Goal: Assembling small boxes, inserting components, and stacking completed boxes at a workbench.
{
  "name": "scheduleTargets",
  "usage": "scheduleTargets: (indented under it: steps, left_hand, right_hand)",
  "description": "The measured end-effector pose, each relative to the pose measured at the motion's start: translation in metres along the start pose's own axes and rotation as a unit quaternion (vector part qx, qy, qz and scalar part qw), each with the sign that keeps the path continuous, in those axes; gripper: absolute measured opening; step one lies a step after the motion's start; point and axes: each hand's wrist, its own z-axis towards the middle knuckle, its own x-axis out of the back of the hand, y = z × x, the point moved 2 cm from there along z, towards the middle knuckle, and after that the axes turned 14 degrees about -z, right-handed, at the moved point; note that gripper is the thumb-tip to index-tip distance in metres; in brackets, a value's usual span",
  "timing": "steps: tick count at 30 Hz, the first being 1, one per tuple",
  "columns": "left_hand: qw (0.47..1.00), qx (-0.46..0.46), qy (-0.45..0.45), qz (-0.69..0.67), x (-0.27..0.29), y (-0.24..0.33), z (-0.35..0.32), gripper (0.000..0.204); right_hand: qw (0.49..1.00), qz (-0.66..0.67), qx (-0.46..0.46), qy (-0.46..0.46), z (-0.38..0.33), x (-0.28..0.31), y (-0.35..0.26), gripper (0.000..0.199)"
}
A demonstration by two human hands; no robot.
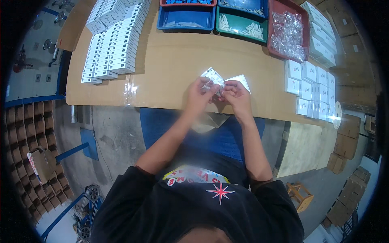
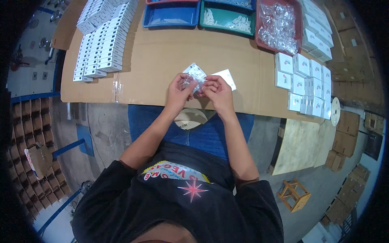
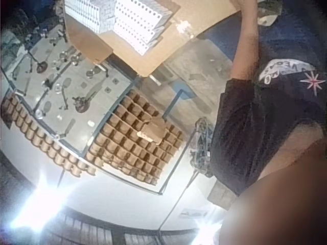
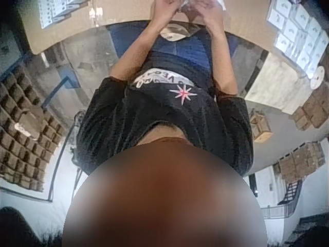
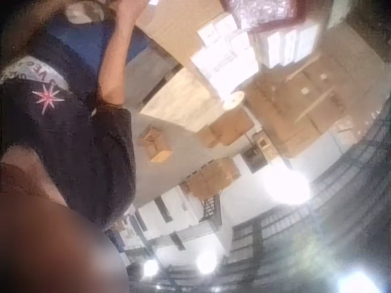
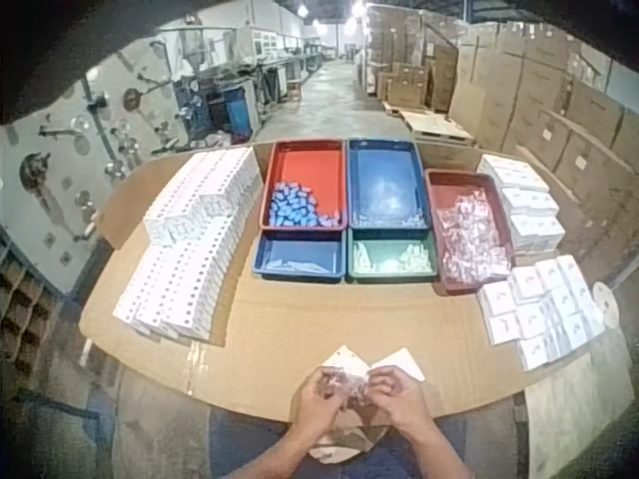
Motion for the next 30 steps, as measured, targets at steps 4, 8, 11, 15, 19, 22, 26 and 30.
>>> scheduleTargets:
  steps: [4,8,11,15,19,22,26,30]
  left_hand:
    - [0.998,0.041,-0.007,0.037,0.008,-0.001,0.002,0.016]
    - [0.999,0.019,0.038,-0.004,0.016,-0.003,0.003,0.013]
    - [0.992,-0.051,0.053,0.101,0.045,-0.016,0.009,0.012]
    - [0.967,-0.165,0.013,0.194,0.058,-0.018,0.009,0.019]
    - [0.939,-0.195,0.023,0.282,0.064,-0.018,0.015,0.023]
    - [0.949,-0.192,0.032,0.25,0.068,-0.02,0.018,0.026]
    - [0.957,-0.173,0.055,0.225,0.067,-0.018,0.018,0.029]
    - [0.958,-0.171,0.055,0.222,0.068,-0.023,0.022,0.03]
  right_hand:
    - [0.998,-0.051,0.006,-0.024,0.016,0.007,-0.014,0.027]
    - [0.99,-0.133,0.041,-0.018,0.053,0.022,-0.033,0.021]
    - [0.972,-0.199,0.116,0.045,0.098,0.039,-0.049,0.015]
    - [0.88,-0.393,0.203,0.175,0.163,0.08,-0.082,0.015]
    - [0.773,-0.558,0.211,0.213,0.21,0.097,-0.106,0.019]
    - [0.711,-0.631,0.239,0.198,0.233,0.101,-0.103,0.02]
    - [0.666,-0.697,0.215,0.156,0.247,0.102,-0.1,0.017]
    - [0.657,-0.709,0.212,0.145,0.257,0.104,-0.1,0.014]
